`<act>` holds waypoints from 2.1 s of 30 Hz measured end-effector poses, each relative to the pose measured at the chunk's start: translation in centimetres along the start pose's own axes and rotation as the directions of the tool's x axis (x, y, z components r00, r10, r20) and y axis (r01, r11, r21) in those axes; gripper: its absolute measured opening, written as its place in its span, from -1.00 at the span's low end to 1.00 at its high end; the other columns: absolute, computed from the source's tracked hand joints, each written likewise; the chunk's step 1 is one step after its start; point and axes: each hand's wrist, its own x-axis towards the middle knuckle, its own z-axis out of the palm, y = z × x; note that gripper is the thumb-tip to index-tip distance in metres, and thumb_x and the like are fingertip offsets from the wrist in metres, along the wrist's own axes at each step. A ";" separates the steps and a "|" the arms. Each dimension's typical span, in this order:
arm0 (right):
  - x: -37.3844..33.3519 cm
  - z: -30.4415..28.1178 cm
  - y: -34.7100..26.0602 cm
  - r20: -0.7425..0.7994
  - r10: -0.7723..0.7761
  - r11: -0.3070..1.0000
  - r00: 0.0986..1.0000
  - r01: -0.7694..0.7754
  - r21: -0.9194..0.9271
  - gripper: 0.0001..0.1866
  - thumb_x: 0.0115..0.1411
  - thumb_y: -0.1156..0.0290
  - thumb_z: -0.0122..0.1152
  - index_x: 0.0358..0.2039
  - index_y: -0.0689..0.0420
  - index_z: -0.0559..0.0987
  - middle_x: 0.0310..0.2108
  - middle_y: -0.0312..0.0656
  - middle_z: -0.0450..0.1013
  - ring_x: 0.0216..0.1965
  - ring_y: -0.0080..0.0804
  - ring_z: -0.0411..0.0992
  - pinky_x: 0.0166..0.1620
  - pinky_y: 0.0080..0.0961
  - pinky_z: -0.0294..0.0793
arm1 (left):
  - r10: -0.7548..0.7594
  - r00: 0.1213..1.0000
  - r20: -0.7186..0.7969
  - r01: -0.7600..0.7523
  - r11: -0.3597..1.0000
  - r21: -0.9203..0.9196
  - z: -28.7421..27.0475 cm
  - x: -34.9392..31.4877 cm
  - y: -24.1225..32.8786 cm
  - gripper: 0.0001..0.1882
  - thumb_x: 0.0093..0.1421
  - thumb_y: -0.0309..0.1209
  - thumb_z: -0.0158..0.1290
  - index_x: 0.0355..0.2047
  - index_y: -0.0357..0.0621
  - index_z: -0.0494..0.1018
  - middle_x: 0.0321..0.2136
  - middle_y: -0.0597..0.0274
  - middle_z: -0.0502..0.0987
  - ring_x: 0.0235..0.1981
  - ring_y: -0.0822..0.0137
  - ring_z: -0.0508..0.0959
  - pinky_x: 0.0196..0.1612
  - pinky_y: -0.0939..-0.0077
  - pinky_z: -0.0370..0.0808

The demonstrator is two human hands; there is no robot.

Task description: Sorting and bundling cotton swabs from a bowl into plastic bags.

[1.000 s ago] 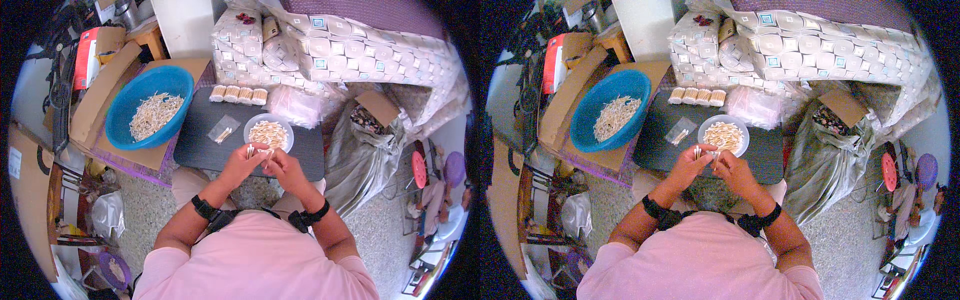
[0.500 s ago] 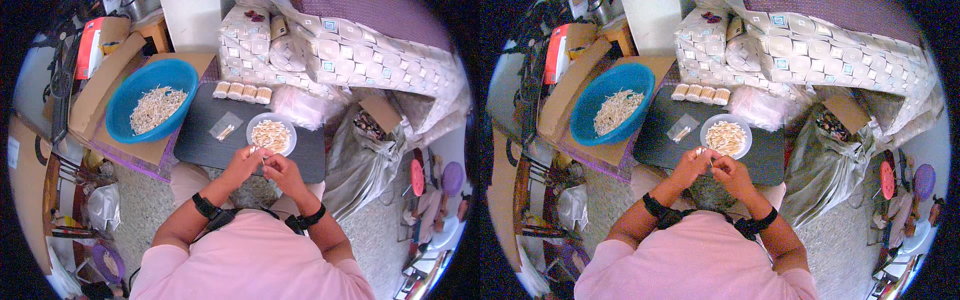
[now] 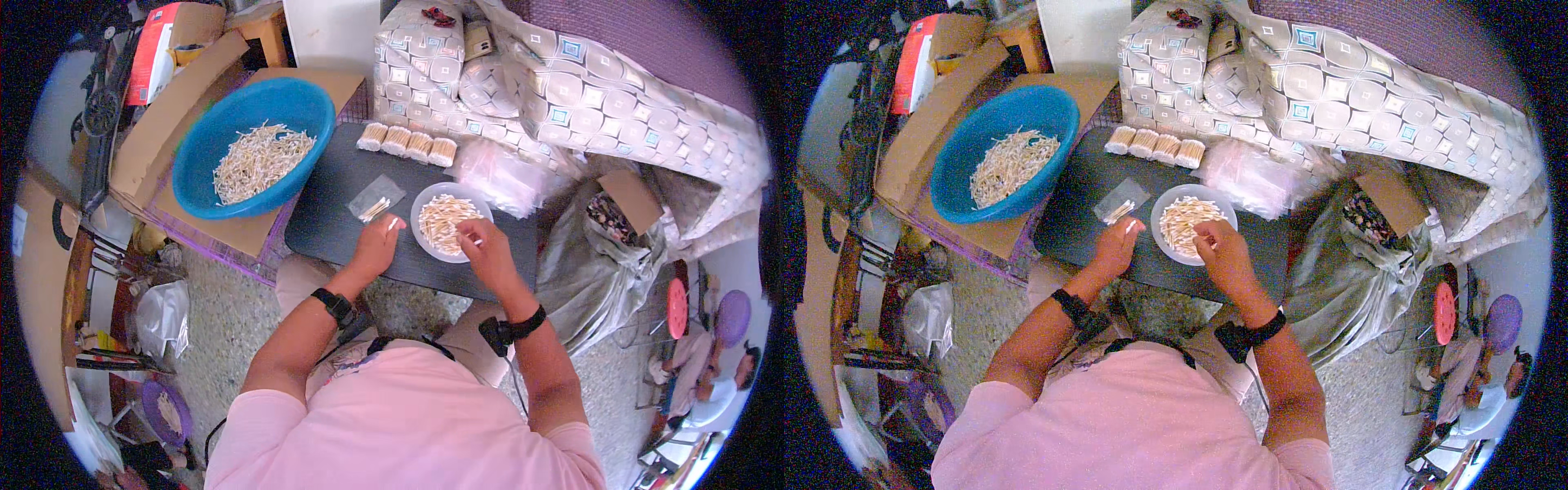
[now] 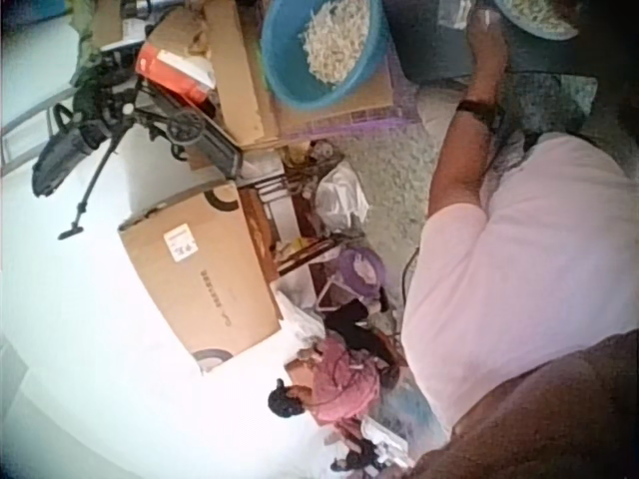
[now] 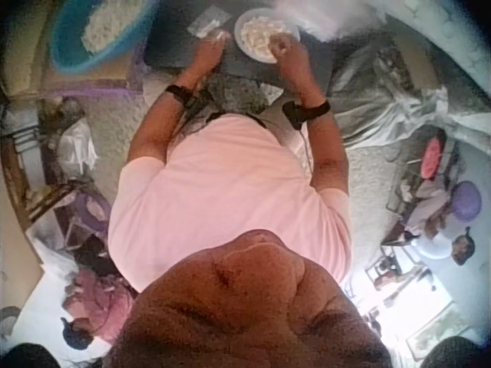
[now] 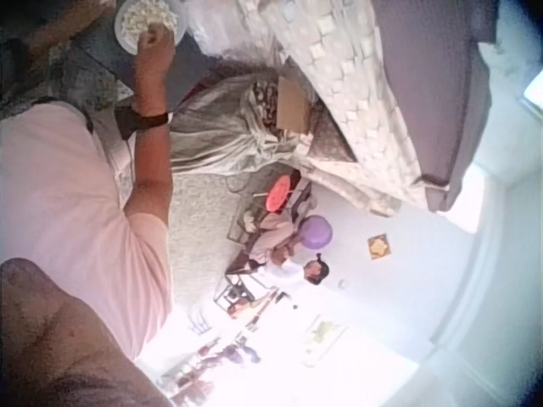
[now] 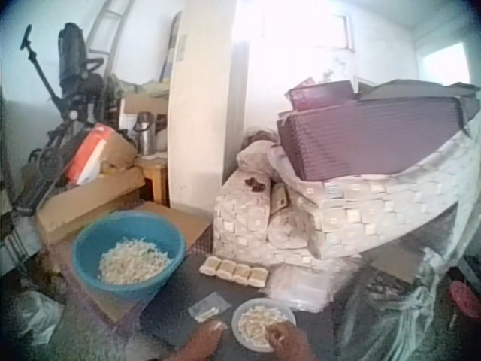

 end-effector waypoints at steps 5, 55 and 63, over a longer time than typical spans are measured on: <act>2.5 0.2 1.5 0.008 -0.162 0.967 0.987 0.160 -0.199 -0.79 0.04 0.46 0.20 -0.26 0.17 0.53 -0.33 -0.07 0.42 -0.31 -0.18 0.45 -0.23 -0.37 0.46 | 0.029 0.984 0.174 -0.071 0.967 0.246 1.1 -0.2 -1.3 -0.83 0.19 -0.35 -0.09 -0.27 -0.14 0.41 -0.33 -0.03 0.51 -0.28 -0.10 0.49 -0.24 0.07 0.41; -4.1 -1.0 -2.8 0.302 0.329 0.571 0.895 -0.443 0.691 -0.74 0.33 0.25 -0.15 -0.11 0.17 0.28 -0.35 -0.09 0.47 -0.43 -0.31 0.54 -0.47 -0.51 0.58 | -0.215 0.903 0.373 0.413 0.679 -0.608 -1.2 1.0 9.5 -0.66 0.33 -0.15 -0.18 -0.20 -0.10 0.48 -0.68 0.56 0.20 -0.68 0.66 0.13 -0.62 0.70 0.10; -5.1 0.4 -4.3 0.389 0.232 0.487 0.892 -0.452 0.747 -0.80 0.30 0.33 -0.04 -0.15 0.16 0.36 -0.34 -0.19 0.44 -0.42 -0.45 0.50 -0.44 -0.58 0.56 | -0.124 0.822 0.556 0.473 0.694 -0.544 -0.5 -0.6 11.5 -0.63 0.32 -0.14 -0.16 -0.15 -0.17 0.47 -0.54 0.42 0.45 -0.57 0.59 0.37 -0.53 0.73 0.31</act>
